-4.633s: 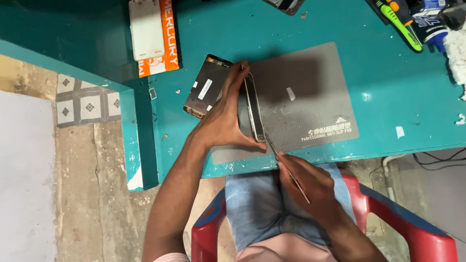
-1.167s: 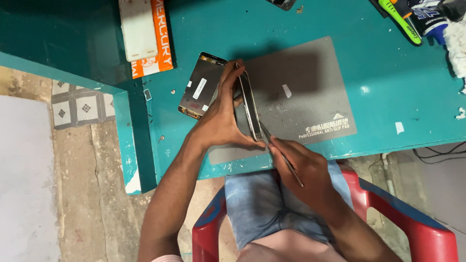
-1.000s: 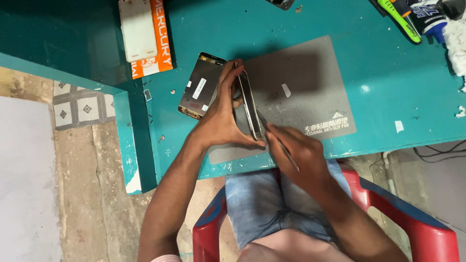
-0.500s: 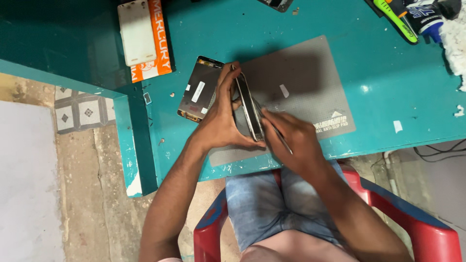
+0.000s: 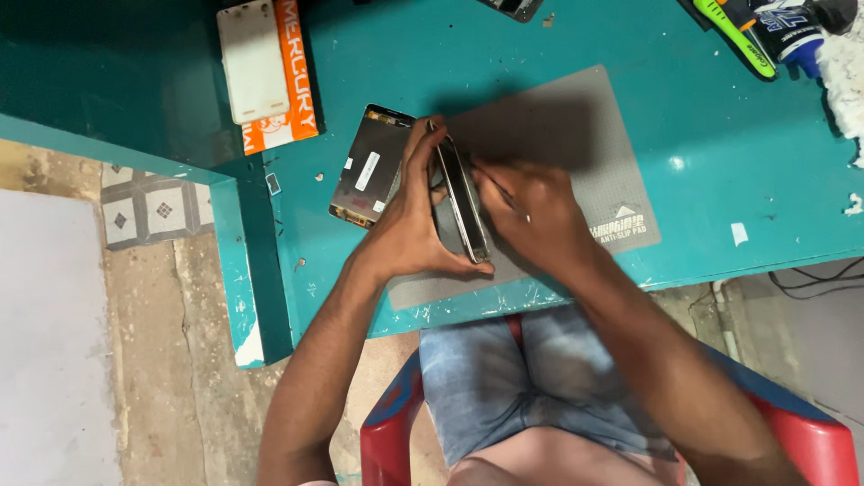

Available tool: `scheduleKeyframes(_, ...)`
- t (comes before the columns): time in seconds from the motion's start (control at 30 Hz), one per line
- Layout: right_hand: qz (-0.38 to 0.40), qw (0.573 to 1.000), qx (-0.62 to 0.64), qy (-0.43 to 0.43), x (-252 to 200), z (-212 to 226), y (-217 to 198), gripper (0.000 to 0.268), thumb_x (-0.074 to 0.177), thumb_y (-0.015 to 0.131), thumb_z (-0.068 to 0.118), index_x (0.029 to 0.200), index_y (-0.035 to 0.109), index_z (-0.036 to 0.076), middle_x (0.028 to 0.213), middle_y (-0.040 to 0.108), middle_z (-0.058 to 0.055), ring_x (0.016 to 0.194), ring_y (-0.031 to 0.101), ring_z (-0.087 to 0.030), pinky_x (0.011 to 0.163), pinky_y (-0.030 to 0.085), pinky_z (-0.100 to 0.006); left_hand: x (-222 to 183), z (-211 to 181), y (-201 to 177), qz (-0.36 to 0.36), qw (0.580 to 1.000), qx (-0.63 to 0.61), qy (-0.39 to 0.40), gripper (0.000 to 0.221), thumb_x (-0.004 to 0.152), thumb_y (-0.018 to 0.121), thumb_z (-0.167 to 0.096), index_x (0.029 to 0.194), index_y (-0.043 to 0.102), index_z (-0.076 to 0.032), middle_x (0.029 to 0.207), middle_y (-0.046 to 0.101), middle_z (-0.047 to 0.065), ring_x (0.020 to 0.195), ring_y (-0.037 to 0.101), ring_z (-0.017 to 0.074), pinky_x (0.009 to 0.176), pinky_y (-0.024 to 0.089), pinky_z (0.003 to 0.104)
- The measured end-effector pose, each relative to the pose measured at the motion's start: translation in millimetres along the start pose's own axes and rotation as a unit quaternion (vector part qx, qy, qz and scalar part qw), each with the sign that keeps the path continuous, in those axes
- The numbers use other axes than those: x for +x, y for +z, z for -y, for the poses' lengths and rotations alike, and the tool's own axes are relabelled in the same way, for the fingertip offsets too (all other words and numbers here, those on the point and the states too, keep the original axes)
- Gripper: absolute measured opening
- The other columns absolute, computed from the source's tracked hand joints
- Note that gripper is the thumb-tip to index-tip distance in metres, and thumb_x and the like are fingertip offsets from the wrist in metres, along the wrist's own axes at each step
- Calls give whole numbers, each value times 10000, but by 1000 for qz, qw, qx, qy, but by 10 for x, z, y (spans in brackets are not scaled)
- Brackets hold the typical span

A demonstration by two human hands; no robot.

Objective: The person disassembles a smartphone by prying the screen assembly away from the metal frame using a metal spudger. They carefully work the tool along the edges to separate the components and then wipe the interior of the frame with a cloth.

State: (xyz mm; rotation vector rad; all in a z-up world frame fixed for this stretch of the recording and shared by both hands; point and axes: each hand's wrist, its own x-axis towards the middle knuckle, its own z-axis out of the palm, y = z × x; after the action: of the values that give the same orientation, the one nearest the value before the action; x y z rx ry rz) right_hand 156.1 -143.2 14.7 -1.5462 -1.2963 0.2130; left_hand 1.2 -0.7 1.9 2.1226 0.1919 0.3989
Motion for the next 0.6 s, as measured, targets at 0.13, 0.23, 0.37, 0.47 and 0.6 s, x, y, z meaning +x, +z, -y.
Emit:
scheduleKeyframes(0.13, -10, 1000, 24, -18, 93, -24, -25, 194, 1003, 675, 22, 1183, 711, -40, 1020, 730, -239, 881, 757, -336, 737, 586, -375, -16, -10, -2, 1, 1000, 17, -6, 1591, 488, 1093, -347, 1625, -1, -144, 1717, -57, 222, 1632, 128, 428, 1194, 441, 543)
scheduleKeyframes(0.23, 2, 999, 32, 6, 43, -26, -37, 220, 986, 669, 20, 1193, 709, -45, 1000, 735, -228, 819, 753, -313, 697, 572, -369, -1, -15, -8, 4, 1000, 17, -5, 1585, 502, 1090, -345, 1628, -7, -142, 1719, -61, 222, 1635, 122, 430, 1197, 437, 546)
scheduleKeyframes(0.37, -6, 999, 41, -13, -26, -58, 46, 221, 1005, 657, 9, 1214, 697, -52, 1026, 731, -225, 850, 748, -302, 706, 568, -357, -25, -4, -2, 1, 1000, 11, 1, 1578, 523, 1088, -348, 1635, -12, -141, 1727, -75, 220, 1645, 115, 431, 1209, 436, 542)
scheduleKeyframes(0.47, -4, 999, 28, -38, -43, -95, 51, 233, 1014, 649, 6, 1236, 689, -51, 1046, 727, -222, 882, 737, -300, 736, 573, -357, -12, -4, -2, 0, 1000, 12, 1, 1576, 516, 1087, -351, 1633, -4, -141, 1726, -73, 218, 1642, 111, 433, 1212, 431, 541)
scheduleKeyframes(0.6, -31, 998, 54, -20, -26, -97, 50, 227, 1015, 667, 18, 1232, 697, -42, 1051, 739, -198, 813, 733, -235, 687, 567, -327, -12, -15, -3, -3, 1000, 20, -3, 1587, 503, 1089, -357, 1634, -2, -140, 1725, -72, 217, 1639, 106, 434, 1218, 413, 545)
